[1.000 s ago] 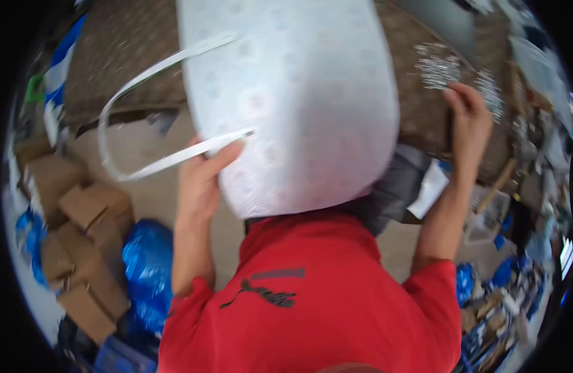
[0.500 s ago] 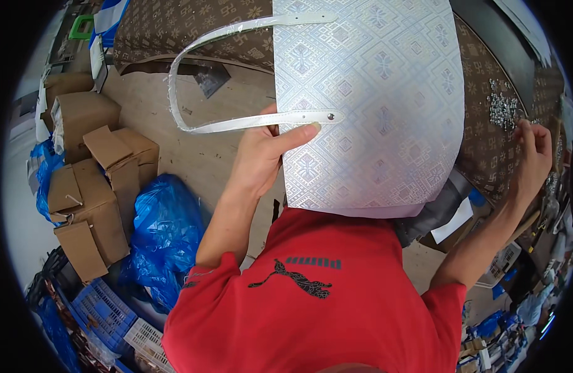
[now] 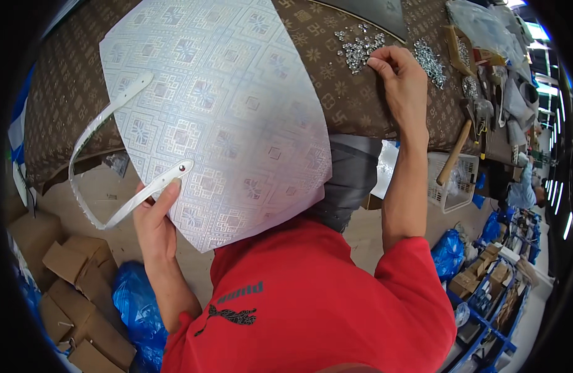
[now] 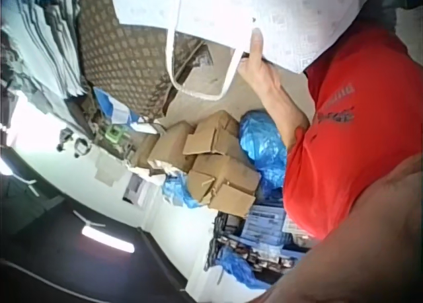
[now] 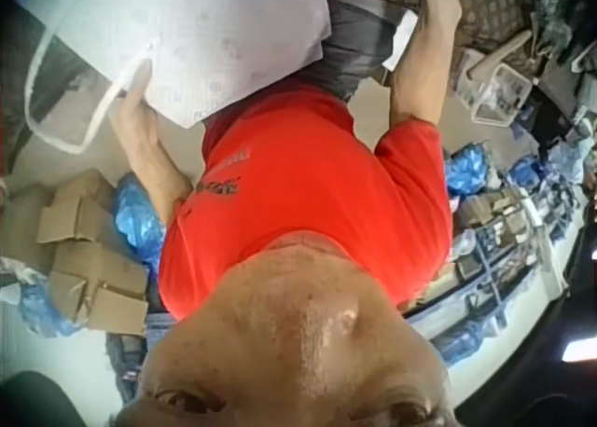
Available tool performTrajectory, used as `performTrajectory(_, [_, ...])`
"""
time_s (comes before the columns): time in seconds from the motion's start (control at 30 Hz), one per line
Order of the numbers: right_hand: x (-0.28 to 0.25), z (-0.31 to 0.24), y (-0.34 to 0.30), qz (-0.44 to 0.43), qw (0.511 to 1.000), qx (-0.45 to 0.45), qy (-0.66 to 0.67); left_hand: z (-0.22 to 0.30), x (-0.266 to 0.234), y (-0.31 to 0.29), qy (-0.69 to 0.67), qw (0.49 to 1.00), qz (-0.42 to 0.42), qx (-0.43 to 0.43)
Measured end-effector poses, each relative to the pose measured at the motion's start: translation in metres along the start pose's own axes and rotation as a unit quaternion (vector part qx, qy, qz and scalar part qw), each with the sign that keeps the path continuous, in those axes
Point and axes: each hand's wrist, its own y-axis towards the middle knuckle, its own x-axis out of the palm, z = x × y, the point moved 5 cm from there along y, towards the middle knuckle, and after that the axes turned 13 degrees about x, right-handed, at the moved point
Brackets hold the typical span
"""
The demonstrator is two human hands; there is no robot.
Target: Attaching handles to paper shopping bags using rivets and a tool.
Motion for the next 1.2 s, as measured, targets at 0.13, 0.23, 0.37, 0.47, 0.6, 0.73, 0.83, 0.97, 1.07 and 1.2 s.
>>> performTrajectory(0.13, [-0.010,0.003,0.001,0.061,0.997,-0.049,0.009,0.002,0.001,-0.001,-0.001,1.000,0.001,0.004])
performTrajectory(0.23, [-0.018,0.006,0.003,0.051,0.991,0.044,0.112,0.006,0.004,-0.005,0.014,0.999,0.017,0.029])
performTrajectory(0.37, [-0.009,-0.022,-0.013,-0.058,0.907,0.145,0.392,0.013,0.011,-0.009,0.060,0.993,0.029,0.101])
performTrajectory(0.47, [0.028,-0.090,-0.053,-0.277,0.831,0.071,0.477,0.026,0.016,-0.018,0.158,0.976,0.057,0.135])
performTrajectory(0.6, [0.080,-0.151,-0.119,-0.432,0.791,0.068,0.428,0.039,0.037,-0.026,0.152,0.966,0.045,0.202])
performTrajectory(0.73, [0.095,-0.186,-0.136,-0.353,0.849,-0.102,0.379,0.047,0.049,-0.031,0.152,0.962,0.043,0.224])
performTrajectory(0.83, [0.099,-0.190,-0.136,-0.347,0.857,-0.103,0.366,0.047,0.053,-0.031,0.185,0.964,0.030,0.186])
performTrajectory(0.97, [0.099,-0.189,-0.136,-0.331,0.872,-0.100,0.346,0.051,0.054,-0.032,0.210,0.948,0.029,0.237])
performTrajectory(1.07, [0.106,-0.190,-0.139,-0.313,0.883,-0.089,0.339,0.048,0.051,-0.033,0.290,0.918,0.015,0.270])
performTrajectory(1.2, [0.114,-0.197,-0.136,-0.211,0.917,-0.168,0.295,0.033,0.043,-0.027,0.262,0.937,0.021,0.231])
